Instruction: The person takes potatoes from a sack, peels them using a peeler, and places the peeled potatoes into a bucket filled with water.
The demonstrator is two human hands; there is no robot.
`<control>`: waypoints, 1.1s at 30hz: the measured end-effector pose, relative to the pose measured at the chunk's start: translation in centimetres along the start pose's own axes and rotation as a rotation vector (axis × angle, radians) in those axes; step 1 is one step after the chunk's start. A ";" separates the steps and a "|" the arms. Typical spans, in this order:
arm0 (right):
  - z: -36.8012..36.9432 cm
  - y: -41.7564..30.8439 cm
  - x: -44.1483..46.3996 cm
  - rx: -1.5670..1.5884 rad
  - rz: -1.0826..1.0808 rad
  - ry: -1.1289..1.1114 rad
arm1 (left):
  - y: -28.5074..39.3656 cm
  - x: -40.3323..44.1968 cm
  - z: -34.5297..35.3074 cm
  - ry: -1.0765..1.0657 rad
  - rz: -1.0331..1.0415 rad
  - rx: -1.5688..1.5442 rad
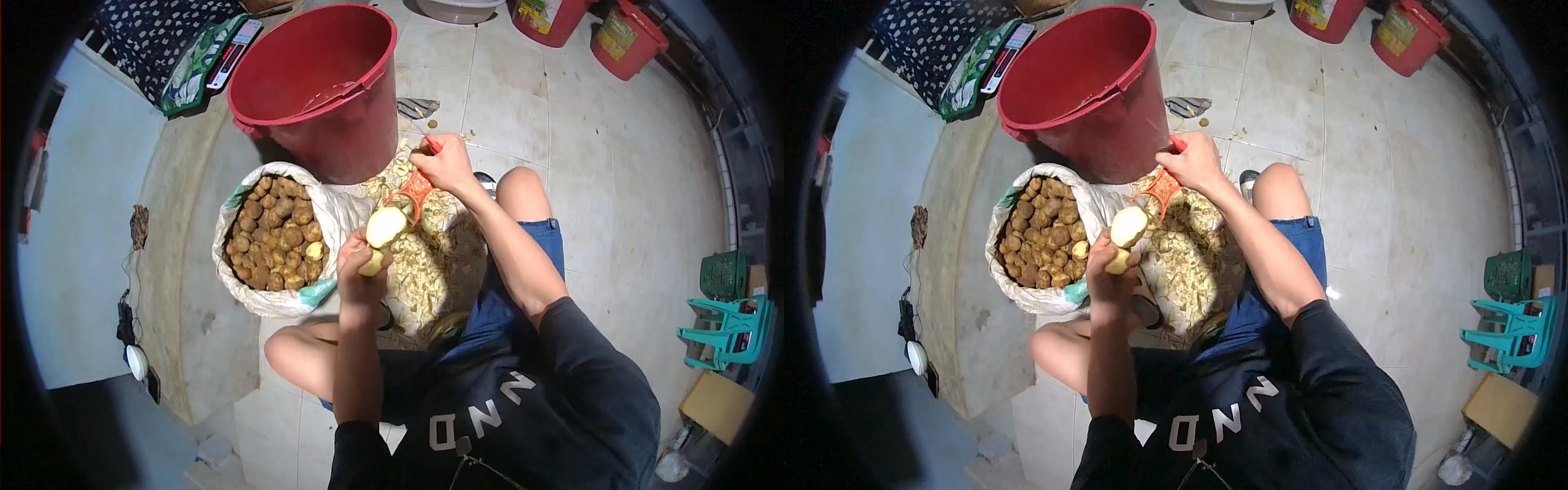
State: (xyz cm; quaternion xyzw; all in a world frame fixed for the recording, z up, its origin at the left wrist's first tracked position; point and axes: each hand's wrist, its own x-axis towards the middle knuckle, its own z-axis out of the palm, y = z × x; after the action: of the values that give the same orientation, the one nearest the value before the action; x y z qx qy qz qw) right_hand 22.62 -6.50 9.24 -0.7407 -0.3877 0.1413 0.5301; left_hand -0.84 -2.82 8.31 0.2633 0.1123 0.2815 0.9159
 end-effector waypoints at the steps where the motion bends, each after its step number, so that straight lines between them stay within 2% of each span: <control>1: 0.2 0.0 0.2 0.000 0.002 0.005 | -0.2 0.2 0.0 -0.003 -0.004 0.001; 3: 1.5 -0.1 -0.4 0.105 -0.029 -0.089 | -0.6 -0.4 0.8 0.174 -0.025 0.106; 4: 1.6 -1.0 -0.9 0.064 -0.044 -0.120 | -1.0 -0.3 0.1 0.082 -0.052 0.014; 5: 1.8 -0.8 -0.9 0.024 -0.082 -0.095 | -1.4 0.0 -0.1 0.076 -0.045 0.013; 7: 1.7 -0.8 -0.8 0.049 0.024 -0.091 | -1.8 -0.1 0.3 0.152 0.030 -0.050; 8: 1.9 -0.8 -0.9 0.054 0.025 -0.091 | -1.5 -0.4 0.5 0.214 0.004 -0.035; 11: 2.1 -0.8 -1.6 0.067 -0.013 -0.084 | -2.1 0.0 0.1 0.149 0.034 0.116; 16: 2.3 -0.8 -1.5 0.088 -0.018 -0.119 | -1.8 -0.2 -0.3 0.060 0.039 0.054; 18: 2.0 -1.0 -1.6 0.055 -0.046 -0.105 | -1.6 -0.1 -0.6 0.105 0.019 0.207; 20: 1.7 -1.5 -1.8 0.015 -0.192 -0.114 | -1.6 -0.4 -0.5 0.112 0.034 0.302; 22: 1.3 -1.7 -1.6 -0.012 -0.167 -0.148 | -1.5 -0.4 -0.2 0.121 0.048 0.398; 24: 2.1 1.2 -0.3 -0.060 -0.065 -0.206 | -1.5 -0.4 0.1 0.237 -0.017 0.352; 25: 1.8 1.7 -0.4 -0.061 -0.067 -0.205 | -1.4 -0.8 -0.7 0.234 -0.015 0.352; 27: 0.8 1.4 0.7 0.037 0.101 -0.077 | -0.7 -0.6 -2.1 0.140 0.009 0.137; 28: 1.1 0.9 0.2 0.047 -0.028 -0.101 | -0.8 -0.7 -2.0 0.198 -0.012 0.129; 29: 1.7 0.4 -0.5 0.041 -0.008 -0.127 | -1.4 -1.1 -2.1 0.208 -0.024 0.129; 31: 2.7 0.3 -1.0 0.023 -0.022 -0.158 | -2.4 -0.4 -1.4 0.179 -0.079 -0.094; 32: 3.1 0.6 -1.2 0.014 -0.020 -0.145 | -3.5 -0.3 -0.7 0.306 -0.034 -0.001; 33: 3.0 0.5 -1.4 0.018 -0.018 -0.143 | -3.5 -0.5 -0.8 0.308 -0.037 0.003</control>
State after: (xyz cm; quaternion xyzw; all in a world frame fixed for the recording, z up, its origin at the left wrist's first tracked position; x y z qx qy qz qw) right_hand 20.05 -5.52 7.30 -0.7204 -0.4298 0.1927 0.5091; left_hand 0.11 -5.20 5.78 0.2162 0.2566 0.3016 0.8924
